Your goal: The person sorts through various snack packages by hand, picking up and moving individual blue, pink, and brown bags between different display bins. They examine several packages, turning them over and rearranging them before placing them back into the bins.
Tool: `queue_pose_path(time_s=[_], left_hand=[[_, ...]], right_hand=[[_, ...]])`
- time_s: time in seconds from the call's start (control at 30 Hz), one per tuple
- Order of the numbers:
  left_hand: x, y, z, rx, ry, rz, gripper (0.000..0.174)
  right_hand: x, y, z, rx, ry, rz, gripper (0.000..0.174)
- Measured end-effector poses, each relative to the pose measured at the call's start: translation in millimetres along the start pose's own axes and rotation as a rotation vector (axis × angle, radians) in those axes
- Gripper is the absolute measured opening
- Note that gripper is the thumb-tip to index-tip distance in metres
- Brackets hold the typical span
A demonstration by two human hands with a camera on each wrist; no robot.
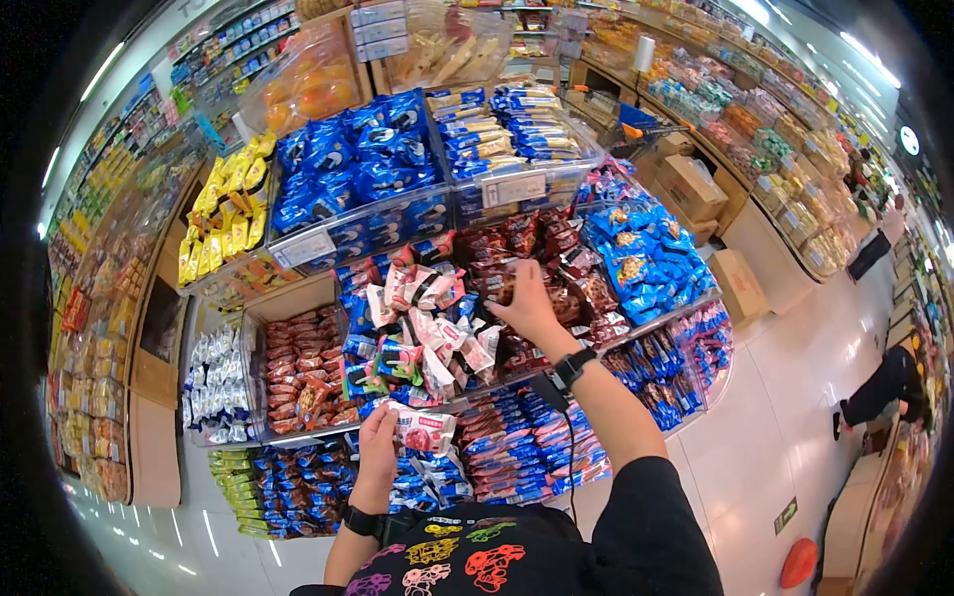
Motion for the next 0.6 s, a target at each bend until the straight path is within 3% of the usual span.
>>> queue_pose_path(time_s=[0.07,0.13,0.27,0.33,0.47,0.6], left_hand=[[3.9,5.7,4.6,-0.044,0.032,0.025,0.017],[5.3,1.2,1.8,0.007,-0.022,-0.005,0.017],[5.4,0.2,1.3,0.029,-0.033,-0.027,0.016],[4.7,1.9,2.1,0.003,-0.028,-0.031,0.015],[-0.7,-18.3,-4.7,-0.036,-0.066,0.057,0.012],[24.6,-0.4,2.6,0.013,-0.155,-0.040,0.010]], right_hand=[[6.4,2.3,-3.2,-0.071,-0.031,0.095,0.073],[5.3,-1.6,-2.1,-0.020,-0.113,0.231,0.083],[-36.1,-42.8,5.3,-0.014,-0.204,0.361,0.092],[-68.3,-27.1,6.8,0.018,-0.155,0.443,0.083],[-106.4,31.0,19.4,0.232,-0.388,0.547,0.078],[-93.1,36.4,27.9,0.147,-0.499,0.478,0.078]])
Point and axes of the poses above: each hand's wrist, its own z-axis away from the middle knuckle, its own x-axis out of the palm, y = z × x, the point moved 7 cm from there along -z, towards the middle knuckle, and after that the axes turned 12 degrees about -z, right-handed, at the moved point
